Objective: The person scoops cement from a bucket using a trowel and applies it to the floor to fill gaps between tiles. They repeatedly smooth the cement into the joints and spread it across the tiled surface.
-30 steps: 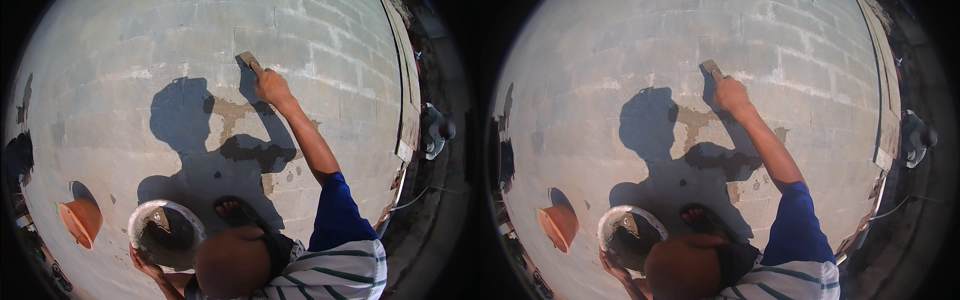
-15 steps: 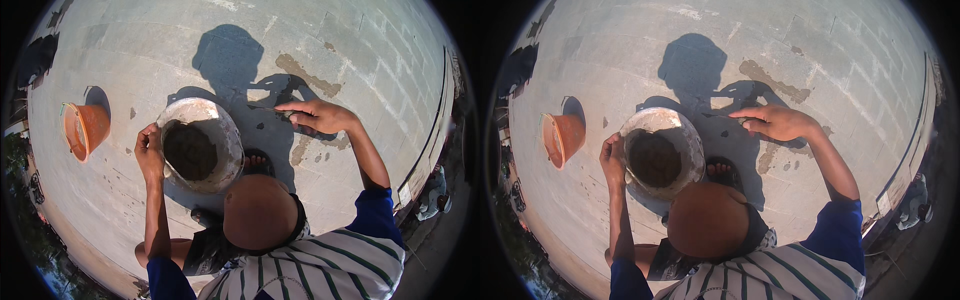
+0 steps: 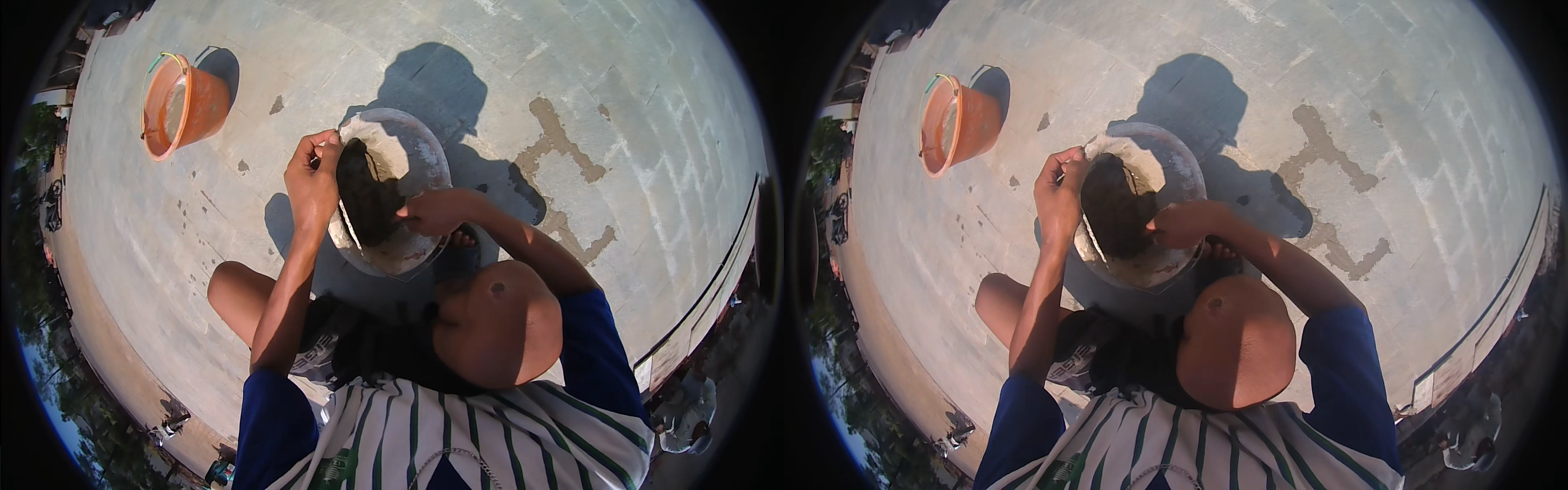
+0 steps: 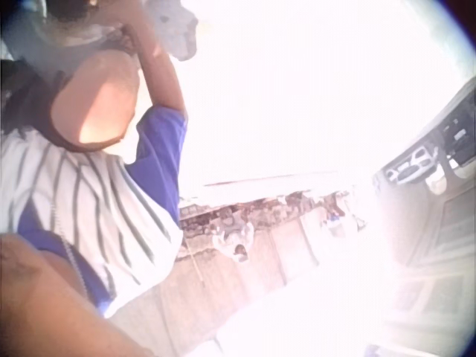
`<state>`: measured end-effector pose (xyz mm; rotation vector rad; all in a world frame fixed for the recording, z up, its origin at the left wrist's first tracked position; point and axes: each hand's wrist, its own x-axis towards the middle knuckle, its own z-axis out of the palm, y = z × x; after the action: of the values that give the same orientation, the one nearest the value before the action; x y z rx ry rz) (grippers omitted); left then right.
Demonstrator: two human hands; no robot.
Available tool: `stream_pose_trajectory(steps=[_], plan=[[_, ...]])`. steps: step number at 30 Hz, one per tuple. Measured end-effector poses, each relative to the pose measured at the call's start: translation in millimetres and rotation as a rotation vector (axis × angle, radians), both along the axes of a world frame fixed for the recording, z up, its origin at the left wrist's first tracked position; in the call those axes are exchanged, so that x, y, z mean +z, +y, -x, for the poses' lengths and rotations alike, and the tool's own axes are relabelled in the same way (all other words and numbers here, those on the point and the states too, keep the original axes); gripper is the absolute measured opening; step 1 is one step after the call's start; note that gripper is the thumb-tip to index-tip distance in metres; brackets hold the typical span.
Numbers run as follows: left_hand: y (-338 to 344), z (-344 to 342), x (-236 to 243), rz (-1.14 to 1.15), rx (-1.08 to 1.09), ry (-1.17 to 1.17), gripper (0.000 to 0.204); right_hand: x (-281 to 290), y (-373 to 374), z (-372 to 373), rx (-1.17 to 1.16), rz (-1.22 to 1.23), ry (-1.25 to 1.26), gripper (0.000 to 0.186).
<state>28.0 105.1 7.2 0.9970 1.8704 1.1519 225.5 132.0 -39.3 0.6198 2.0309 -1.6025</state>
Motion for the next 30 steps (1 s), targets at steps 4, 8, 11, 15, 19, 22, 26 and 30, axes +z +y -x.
stream_pose_trajectory(steps=[4,8,11,15,19,22,26,30], plan=[[3,-15,2,-0.043,-0.007,0.021,0.022,-6,11,-45,-0.239,0.518,0.098,0.046],[8,-20,2,-0.009,0.010,-0.061,0.023,-9,-3,-97,-0.736,0.906,0.227,0.046],[13,-20,-1,-0.053,0.034,-0.138,0.022,-11,-18,-135,-1.074,1.063,0.367,0.049],[20,-29,5,-0.015,0.008,-0.166,0.023,-15,-34,-172,-1.299,1.030,0.640,0.051],[14,-17,-4,-0.038,0.018,-0.213,0.025,-7,-20,-205,-1.480,0.959,0.838,0.054],[8,-11,-6,-0.025,0.010,-0.162,0.026,5,3,-240,-1.804,0.585,0.846,0.052],[-3,9,-11,-0.015,0.031,-0.128,0.027,-23,53,-290,-1.945,0.013,0.509,0.043],[-12,20,-22,-0.066,0.006,-0.174,0.028,-51,103,-338,-1.919,-0.575,0.050,0.038]])
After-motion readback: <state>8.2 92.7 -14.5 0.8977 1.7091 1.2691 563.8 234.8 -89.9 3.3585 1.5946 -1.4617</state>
